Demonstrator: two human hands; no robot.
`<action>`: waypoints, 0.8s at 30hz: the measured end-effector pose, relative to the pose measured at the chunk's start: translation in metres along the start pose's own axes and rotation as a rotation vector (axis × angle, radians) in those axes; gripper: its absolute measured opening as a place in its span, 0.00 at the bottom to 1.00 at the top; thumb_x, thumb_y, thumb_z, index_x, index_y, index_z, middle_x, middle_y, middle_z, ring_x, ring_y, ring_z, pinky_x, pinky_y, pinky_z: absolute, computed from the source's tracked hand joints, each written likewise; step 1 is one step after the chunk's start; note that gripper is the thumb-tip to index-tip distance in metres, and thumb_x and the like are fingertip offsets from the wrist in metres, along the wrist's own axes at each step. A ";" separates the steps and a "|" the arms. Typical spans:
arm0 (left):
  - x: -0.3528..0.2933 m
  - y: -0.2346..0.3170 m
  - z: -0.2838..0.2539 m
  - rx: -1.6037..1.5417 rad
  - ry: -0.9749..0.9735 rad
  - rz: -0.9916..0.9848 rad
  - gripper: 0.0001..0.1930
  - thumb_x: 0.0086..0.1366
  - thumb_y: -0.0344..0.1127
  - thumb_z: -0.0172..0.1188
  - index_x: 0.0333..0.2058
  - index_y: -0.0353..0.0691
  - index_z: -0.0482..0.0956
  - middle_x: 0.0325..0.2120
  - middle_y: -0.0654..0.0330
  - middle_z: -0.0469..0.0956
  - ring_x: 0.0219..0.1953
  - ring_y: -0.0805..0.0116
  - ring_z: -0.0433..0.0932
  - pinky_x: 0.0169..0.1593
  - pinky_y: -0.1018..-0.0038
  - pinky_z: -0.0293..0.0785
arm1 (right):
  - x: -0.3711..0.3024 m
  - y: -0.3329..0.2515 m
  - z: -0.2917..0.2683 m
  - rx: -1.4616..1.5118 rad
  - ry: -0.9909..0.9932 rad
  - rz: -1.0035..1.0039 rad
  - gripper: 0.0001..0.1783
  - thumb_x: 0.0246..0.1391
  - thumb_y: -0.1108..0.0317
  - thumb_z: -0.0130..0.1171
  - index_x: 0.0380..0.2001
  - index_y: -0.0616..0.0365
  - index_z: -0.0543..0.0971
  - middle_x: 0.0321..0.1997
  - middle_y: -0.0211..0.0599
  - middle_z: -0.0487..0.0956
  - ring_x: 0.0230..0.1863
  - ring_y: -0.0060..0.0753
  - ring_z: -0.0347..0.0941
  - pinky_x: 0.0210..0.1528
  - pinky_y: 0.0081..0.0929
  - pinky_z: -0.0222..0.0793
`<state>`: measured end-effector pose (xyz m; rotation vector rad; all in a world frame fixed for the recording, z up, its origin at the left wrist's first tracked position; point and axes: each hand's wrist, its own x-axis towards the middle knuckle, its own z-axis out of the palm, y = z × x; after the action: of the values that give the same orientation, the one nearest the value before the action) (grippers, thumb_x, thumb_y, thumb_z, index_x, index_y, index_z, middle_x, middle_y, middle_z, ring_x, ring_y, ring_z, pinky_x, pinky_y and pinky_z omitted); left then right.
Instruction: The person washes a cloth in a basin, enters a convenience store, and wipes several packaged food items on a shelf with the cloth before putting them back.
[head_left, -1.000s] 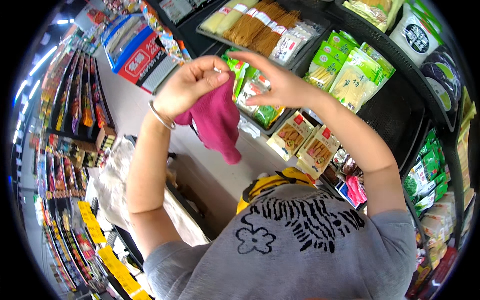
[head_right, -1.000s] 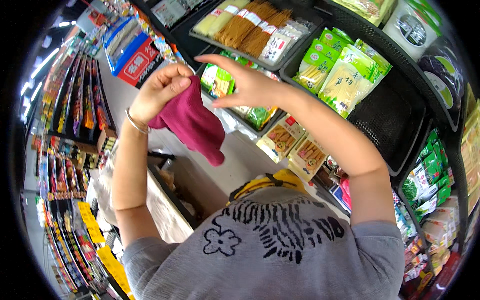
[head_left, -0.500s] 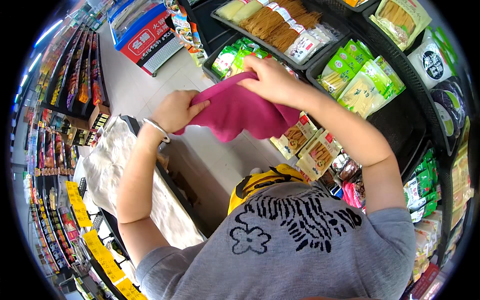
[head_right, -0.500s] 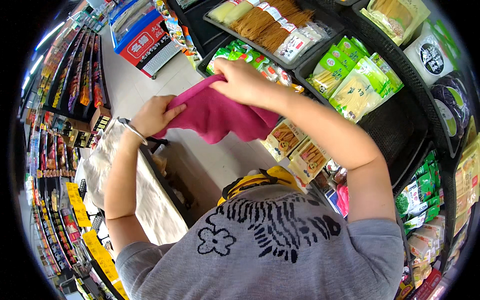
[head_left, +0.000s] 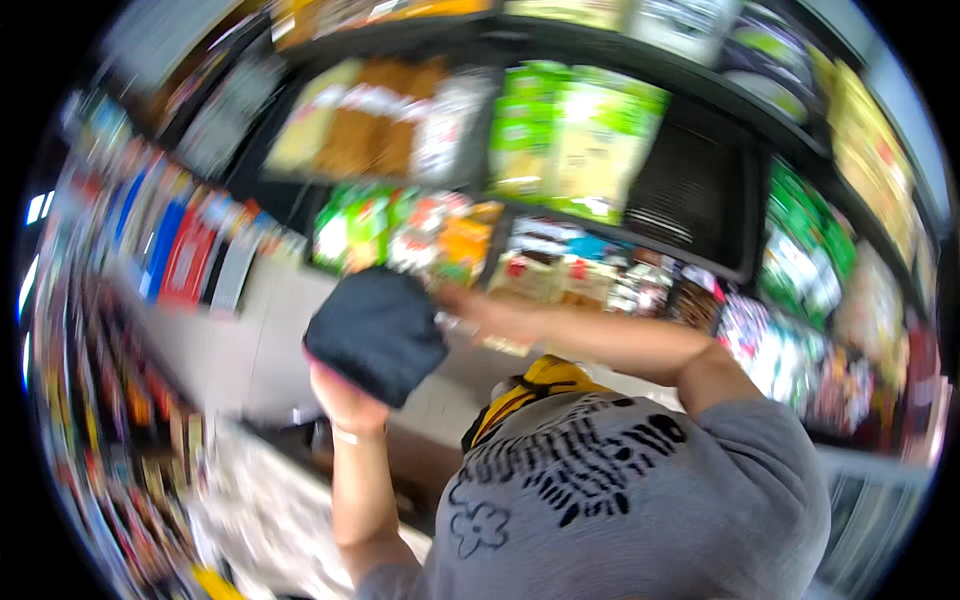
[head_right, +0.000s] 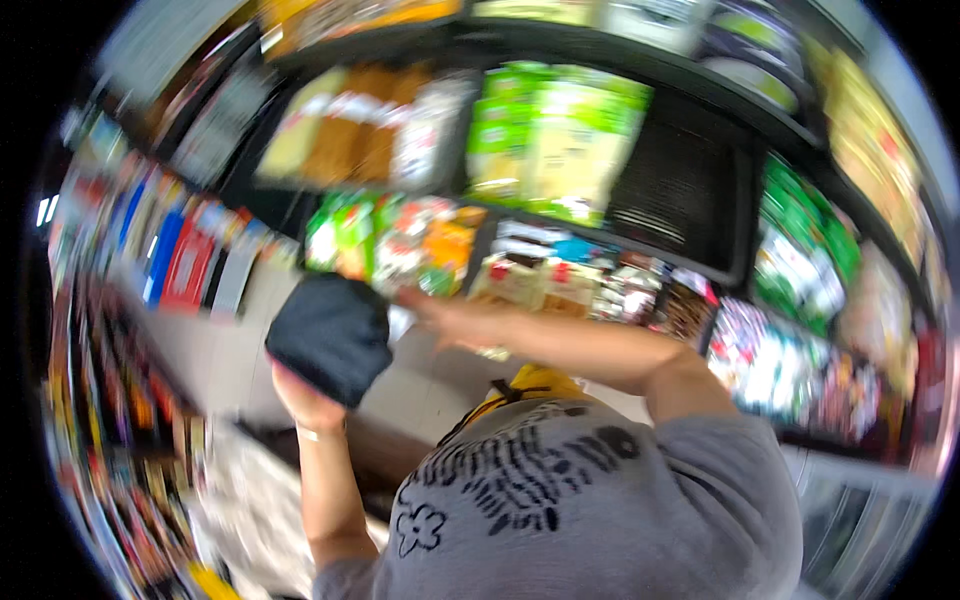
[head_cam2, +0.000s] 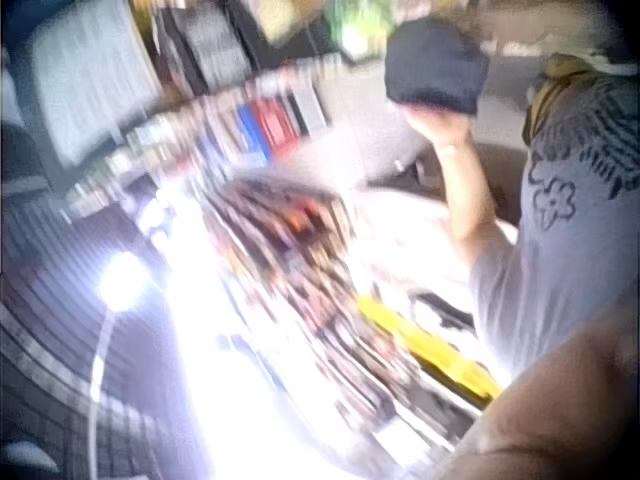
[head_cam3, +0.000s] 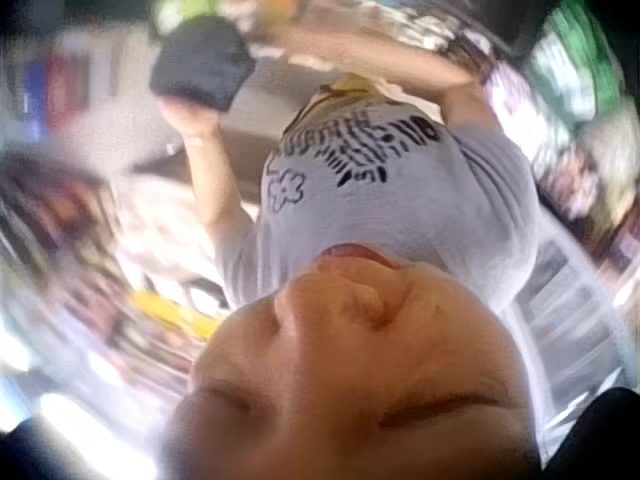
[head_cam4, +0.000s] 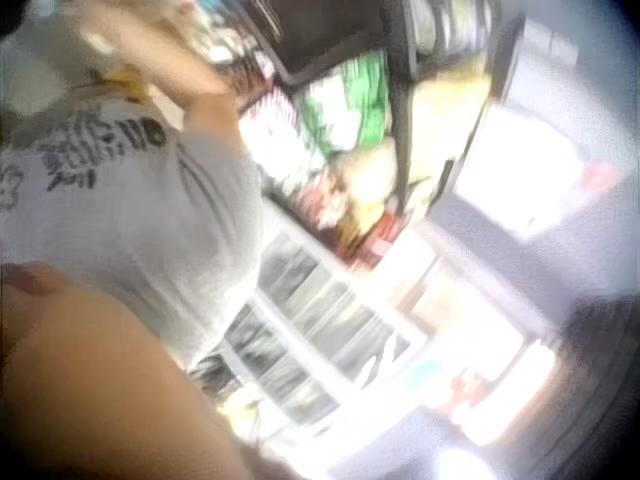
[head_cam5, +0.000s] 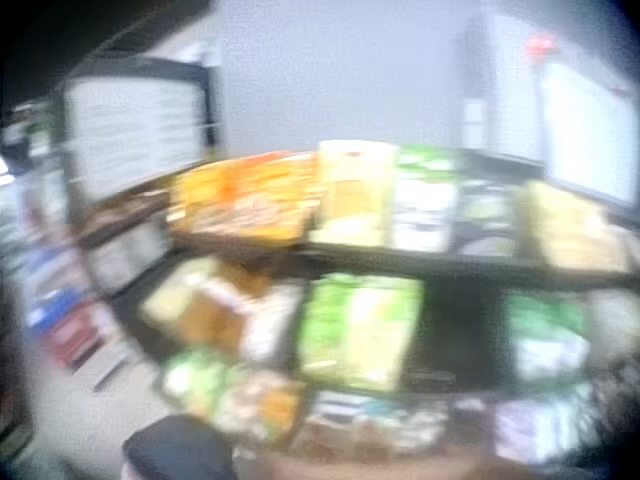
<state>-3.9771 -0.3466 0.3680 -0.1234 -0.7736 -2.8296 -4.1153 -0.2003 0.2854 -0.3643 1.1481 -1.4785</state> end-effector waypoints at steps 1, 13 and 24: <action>0.014 -0.019 0.001 0.050 0.053 -0.040 0.28 0.66 0.47 0.36 0.57 0.33 0.57 0.56 0.52 0.62 0.56 0.55 0.62 0.59 0.60 0.57 | -0.006 0.004 -0.003 0.378 -0.153 0.058 0.39 0.53 0.38 0.43 0.59 0.55 0.57 0.60 0.40 0.62 0.59 0.45 0.59 0.59 0.39 0.56; 0.174 -0.178 -0.046 1.621 -0.271 0.153 0.20 0.52 0.26 0.61 0.46 0.36 0.70 0.48 0.53 0.70 0.50 0.57 0.69 0.52 0.67 0.65 | -0.203 -0.033 -0.180 0.791 0.444 -0.410 0.20 0.47 0.73 0.52 0.46 0.64 0.69 0.48 0.45 0.73 0.47 0.39 0.72 0.56 0.36 0.64; 0.258 -0.291 -0.060 2.374 -0.292 0.407 0.22 0.60 0.44 0.50 0.52 0.46 0.66 0.57 0.53 0.59 0.60 0.49 0.56 0.58 0.56 0.54 | -0.206 -0.115 -0.387 -0.257 1.305 -0.655 0.17 0.52 0.63 0.52 0.42 0.64 0.72 0.40 0.41 0.77 0.41 0.39 0.74 0.43 0.28 0.68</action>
<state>-4.2945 -0.1769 0.2073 -0.1961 -2.7333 -0.2088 -4.4200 0.1347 0.2728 0.1534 2.4162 -2.2198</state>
